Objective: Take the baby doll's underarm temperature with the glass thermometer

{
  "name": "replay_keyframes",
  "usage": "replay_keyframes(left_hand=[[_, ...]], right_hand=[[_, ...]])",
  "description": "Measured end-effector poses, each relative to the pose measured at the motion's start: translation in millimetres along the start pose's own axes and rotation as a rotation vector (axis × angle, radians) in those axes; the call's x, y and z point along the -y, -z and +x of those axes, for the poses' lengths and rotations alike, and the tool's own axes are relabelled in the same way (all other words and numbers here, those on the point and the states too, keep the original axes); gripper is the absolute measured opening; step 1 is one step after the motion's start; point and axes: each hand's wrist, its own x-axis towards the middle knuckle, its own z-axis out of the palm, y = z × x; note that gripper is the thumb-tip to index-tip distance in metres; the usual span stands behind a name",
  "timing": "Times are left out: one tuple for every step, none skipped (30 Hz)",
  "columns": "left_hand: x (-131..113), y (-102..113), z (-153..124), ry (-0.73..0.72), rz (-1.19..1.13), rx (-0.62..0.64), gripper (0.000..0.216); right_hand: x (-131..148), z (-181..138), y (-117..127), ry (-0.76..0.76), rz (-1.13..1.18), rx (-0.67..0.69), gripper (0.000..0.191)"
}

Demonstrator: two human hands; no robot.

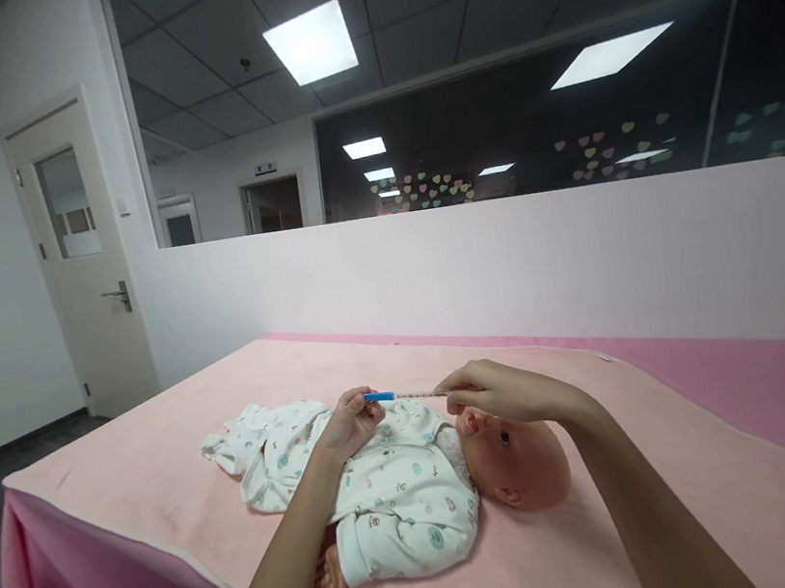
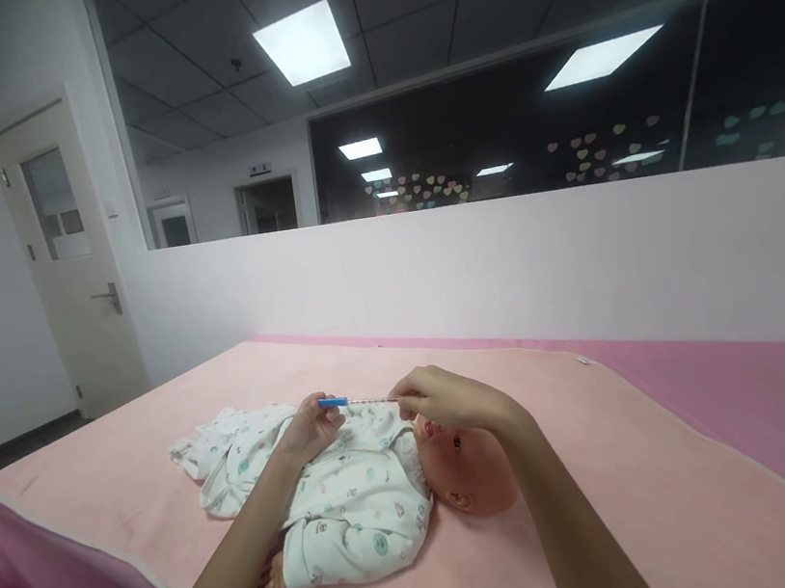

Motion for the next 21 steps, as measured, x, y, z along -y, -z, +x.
replay_keyframes(left_hand=[[0.0,0.2,0.1,-0.002,0.005,-0.010,0.022],[0.1,0.4,0.1,-0.003,0.011,-0.021,0.022],[0.1,0.5,0.2,-0.005,0.015,-0.029,0.021],[0.0,0.4,0.2,-0.005,0.015,-0.031,0.021],[-0.1,0.2,0.2,-0.002,0.010,-0.025,0.022],[-0.3,-0.1,0.1,0.002,0.000,-0.015,0.022],[-0.5,-0.4,-0.1,0.006,-0.012,-0.003,0.023],[-0.8,-0.9,-0.3,0.010,-0.024,0.005,0.023],[-1.0,-1.3,-0.5,0.014,-0.034,0.009,0.022],[-1.2,-1.8,-0.8,0.017,-0.041,0.009,0.021],[-1.4,-2.2,-1.1,0.017,-0.046,0.008,0.020],[-1.5,-2.6,-1.3,0.016,-0.048,0.007,0.019],[-1.5,-2.9,-1.5,0.014,-0.048,0.007,0.018],[-1.5,-3.0,-1.6,0.012,-0.050,0.009,0.018],[-1.5,-3.0,-1.6,0.010,-0.053,0.013,0.017],[-1.5,-2.9,-1.4,0.007,-0.058,0.017,0.018],[-1.4,-2.5,-1.2,0.007,-0.063,0.022,0.018],[-1.2,-1.9,-0.9,0.007,-0.067,0.027,0.019],[-1.0,-1.1,-0.5,0.007,-0.071,0.030,0.019],[-0.7,-0.2,-0.1,0.007,-0.072,0.031,0.018],[-0.4,0.7,0.3,0.006,-0.074,0.031,0.018]], right_hand=[[-0.4,0.1,0.1,-0.003,0.011,-0.010,0.022],[-0.9,0.2,0.2,-0.008,0.025,-0.017,0.021],[-1.6,0.4,0.2,-0.016,0.041,-0.020,0.021],[-2.4,0.7,0.1,-0.025,0.057,-0.021,0.022],[-3.2,0.9,-0.1,-0.031,0.070,-0.022,0.022],[-3.8,1.1,-0.2,-0.035,0.077,-0.022,0.023],[-4.2,1.3,-0.4,-0.036,0.079,-0.020,0.023],[-4.4,1.4,-0.5,-0.037,0.072,-0.017,0.024],[-4.2,1.3,-0.6,-0.040,0.059,-0.013,0.025],[-3.8,1.3,-0.6,-0.043,0.042,-0.007,0.026],[-3.2,1.1,-0.5,-0.049,0.022,0.001,0.028],[-2.5,0.9,-0.3,-0.055,0.003,0.011,0.029],[-1.8,0.7,-0.2,-0.059,-0.015,0.022,0.030],[-1.0,0.5,0.0,-0.063,-0.030,0.034,0.031],[-0.3,0.3,0.1,-0.066,-0.042,0.044,0.032],[0.4,0.2,0.2,-0.069,-0.053,0.051,0.033],[0.9,0.0,0.3,-0.073,-0.062,0.055,0.033],[1.3,-0.1,0.3,-0.078,-0.068,0.058,0.034],[1.7,-0.2,0.4,-0.082,-0.072,0.059,0.034],[1.9,-0.4,0.5,-0.083,-0.073,0.061,0.034],[2.0,-0.4,0.6,-0.082,-0.071,0.064,0.034]])
